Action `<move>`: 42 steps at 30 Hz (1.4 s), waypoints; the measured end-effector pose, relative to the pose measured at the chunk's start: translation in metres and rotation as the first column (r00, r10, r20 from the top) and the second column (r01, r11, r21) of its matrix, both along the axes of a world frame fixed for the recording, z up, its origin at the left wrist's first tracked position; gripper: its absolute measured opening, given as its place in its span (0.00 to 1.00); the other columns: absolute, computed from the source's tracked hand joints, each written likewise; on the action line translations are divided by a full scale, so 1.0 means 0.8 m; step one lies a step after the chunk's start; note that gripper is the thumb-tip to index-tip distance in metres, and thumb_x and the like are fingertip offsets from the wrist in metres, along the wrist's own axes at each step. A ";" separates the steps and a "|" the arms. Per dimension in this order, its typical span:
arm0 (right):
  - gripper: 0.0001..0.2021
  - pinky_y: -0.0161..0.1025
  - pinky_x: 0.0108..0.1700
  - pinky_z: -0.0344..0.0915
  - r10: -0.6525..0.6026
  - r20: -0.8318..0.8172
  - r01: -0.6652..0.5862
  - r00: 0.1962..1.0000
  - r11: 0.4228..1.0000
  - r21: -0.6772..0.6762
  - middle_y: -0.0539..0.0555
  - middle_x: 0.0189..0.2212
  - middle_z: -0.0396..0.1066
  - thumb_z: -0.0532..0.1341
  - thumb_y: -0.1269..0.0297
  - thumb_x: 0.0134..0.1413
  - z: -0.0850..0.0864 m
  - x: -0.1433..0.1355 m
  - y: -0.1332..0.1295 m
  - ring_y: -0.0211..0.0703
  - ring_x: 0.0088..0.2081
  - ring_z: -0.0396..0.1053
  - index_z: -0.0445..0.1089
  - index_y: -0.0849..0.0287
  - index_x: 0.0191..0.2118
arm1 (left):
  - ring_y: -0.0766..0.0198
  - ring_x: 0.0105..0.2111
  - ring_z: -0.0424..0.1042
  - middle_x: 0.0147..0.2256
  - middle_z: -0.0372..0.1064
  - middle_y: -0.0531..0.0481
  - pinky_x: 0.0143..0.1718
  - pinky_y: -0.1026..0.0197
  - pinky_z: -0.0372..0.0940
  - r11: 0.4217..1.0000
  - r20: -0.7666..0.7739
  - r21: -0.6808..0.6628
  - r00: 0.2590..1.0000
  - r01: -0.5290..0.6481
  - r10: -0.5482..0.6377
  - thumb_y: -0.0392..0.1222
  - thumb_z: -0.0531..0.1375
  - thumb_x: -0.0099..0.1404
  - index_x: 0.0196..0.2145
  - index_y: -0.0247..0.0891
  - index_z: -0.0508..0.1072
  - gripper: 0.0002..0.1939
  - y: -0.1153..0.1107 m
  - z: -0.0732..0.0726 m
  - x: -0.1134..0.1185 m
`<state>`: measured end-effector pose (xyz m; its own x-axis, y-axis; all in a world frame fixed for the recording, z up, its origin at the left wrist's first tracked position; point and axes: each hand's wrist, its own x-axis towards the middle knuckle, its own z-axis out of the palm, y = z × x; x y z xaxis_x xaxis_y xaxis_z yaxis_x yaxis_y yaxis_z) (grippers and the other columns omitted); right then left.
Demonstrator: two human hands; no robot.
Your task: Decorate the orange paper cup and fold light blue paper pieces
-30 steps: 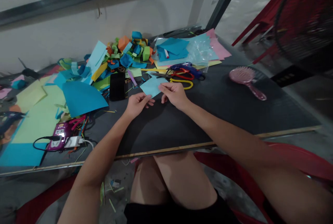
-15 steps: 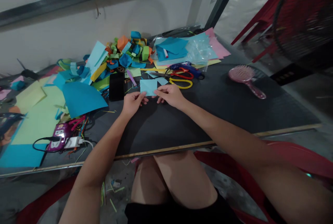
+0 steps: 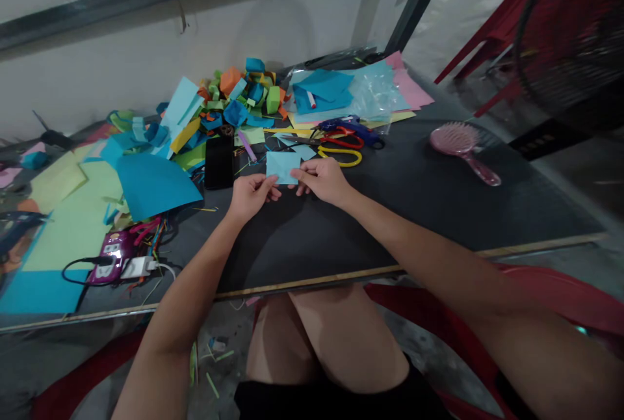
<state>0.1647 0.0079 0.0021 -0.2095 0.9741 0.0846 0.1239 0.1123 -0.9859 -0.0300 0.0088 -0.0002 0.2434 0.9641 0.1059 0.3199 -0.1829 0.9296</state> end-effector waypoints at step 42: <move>0.32 0.33 0.20 0.58 0.239 0.256 -0.249 0.937 0.968 0.008 0.53 0.08 0.63 0.54 0.41 0.59 -0.013 0.005 0.012 0.32 0.11 0.58 0.73 0.63 0.16 | 0.71 0.16 0.68 0.26 0.78 0.44 0.18 0.68 0.60 0.993 0.113 -0.091 0.991 0.076 -0.065 0.56 0.63 0.59 0.29 0.34 0.81 0.20 0.003 -0.006 0.003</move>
